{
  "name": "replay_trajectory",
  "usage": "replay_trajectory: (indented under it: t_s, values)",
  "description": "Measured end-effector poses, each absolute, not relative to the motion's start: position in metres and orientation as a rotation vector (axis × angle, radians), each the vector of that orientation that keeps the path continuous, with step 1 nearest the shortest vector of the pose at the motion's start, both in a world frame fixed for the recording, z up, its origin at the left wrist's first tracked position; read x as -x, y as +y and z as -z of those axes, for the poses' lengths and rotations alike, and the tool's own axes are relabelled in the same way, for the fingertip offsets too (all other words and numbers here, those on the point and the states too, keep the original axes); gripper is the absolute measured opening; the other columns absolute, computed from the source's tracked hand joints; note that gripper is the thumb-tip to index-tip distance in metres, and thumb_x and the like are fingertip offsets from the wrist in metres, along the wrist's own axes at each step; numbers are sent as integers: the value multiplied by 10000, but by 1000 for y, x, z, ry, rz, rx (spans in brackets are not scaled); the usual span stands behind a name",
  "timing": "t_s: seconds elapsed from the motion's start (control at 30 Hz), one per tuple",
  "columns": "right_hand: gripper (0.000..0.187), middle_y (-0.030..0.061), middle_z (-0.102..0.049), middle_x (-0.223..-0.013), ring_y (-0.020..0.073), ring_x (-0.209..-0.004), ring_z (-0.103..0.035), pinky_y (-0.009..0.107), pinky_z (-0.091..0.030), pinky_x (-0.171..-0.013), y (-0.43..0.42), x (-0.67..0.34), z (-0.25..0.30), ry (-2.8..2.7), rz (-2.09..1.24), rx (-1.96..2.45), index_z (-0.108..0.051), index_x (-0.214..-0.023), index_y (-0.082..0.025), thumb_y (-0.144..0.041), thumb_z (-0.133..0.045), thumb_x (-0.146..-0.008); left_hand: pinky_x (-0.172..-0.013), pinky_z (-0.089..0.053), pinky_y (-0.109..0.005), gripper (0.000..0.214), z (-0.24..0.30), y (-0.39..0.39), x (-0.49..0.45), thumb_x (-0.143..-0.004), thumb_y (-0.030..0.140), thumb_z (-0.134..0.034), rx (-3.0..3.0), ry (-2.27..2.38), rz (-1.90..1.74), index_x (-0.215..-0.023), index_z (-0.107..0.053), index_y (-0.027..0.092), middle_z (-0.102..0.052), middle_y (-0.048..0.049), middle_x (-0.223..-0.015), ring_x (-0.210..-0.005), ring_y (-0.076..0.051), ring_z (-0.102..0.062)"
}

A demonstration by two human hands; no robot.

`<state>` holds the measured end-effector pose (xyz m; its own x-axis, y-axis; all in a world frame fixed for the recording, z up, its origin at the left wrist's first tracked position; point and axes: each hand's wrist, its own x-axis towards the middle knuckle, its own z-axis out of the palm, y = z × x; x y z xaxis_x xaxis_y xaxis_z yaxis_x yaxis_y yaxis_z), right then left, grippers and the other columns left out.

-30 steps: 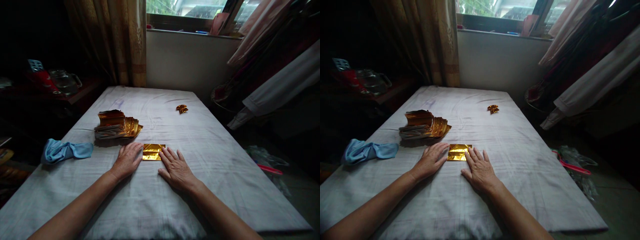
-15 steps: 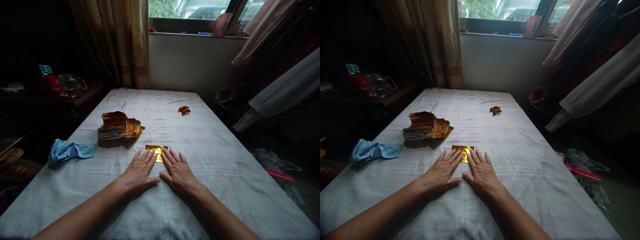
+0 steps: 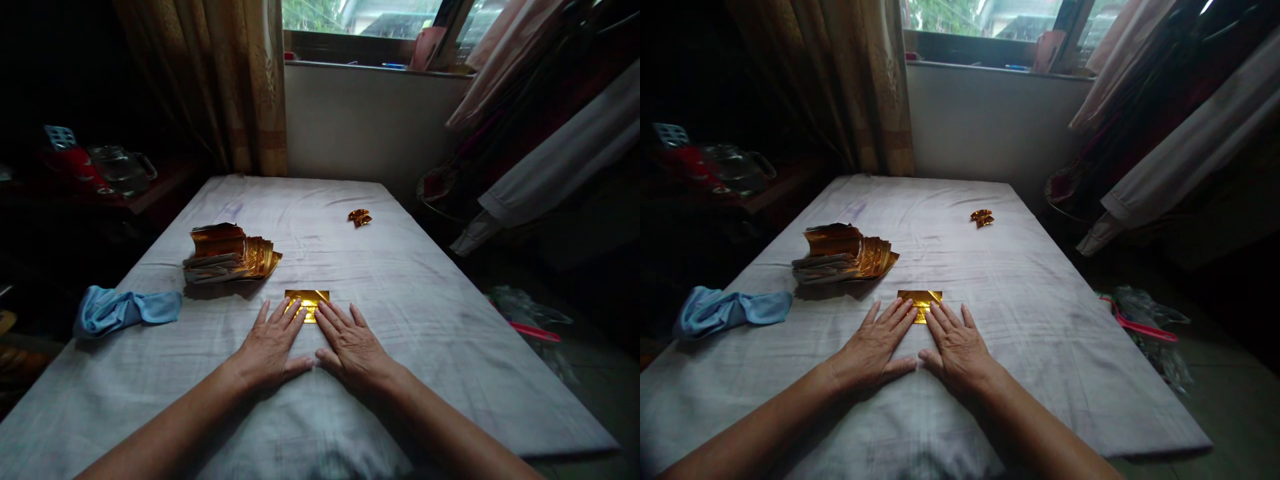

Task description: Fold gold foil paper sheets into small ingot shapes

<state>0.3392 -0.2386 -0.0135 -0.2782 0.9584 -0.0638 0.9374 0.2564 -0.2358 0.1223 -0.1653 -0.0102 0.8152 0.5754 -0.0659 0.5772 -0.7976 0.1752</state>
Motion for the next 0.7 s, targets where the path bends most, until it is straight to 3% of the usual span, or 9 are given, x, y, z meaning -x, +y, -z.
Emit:
replay_trajectory:
  t_s: [0.23,0.5,0.7]
  values:
    - [722,136,-285,-1589,310,-1482,-255,591,-110,-1204,-246,-341,10,-2379,-278,1910,-339,-1530,-164,-591,-458,-961,-1191,-98,-589,864,9,-159,-109,-885,753,-400,-2832,854,62,-1549,-301,209,-289,-159,-1602,-1485,-337,-258]
    - [692,103,-314,-1582,286,-1475,-280,579,-114,-1212,-249,-320,10,-2391,-403,1755,-352,-1525,-193,-605,-421,-974,-1181,-96,-612,874,-1,-160,-110,-896,758,-357,-2813,839,119,-1550,-298,180,-281,-172,-1599,-1481,-349,-262]
    - [688,117,-329,-1573,296,-1465,-303,595,-118,-1208,-258,-340,11,-2336,-390,1870,-375,-1512,-168,-561,-488,-958,-1197,-74,-589,830,2,-159,-112,-903,743,-376,-2909,824,8,-1506,-394,173,-387,-170,-1554,-1449,-340,-339]
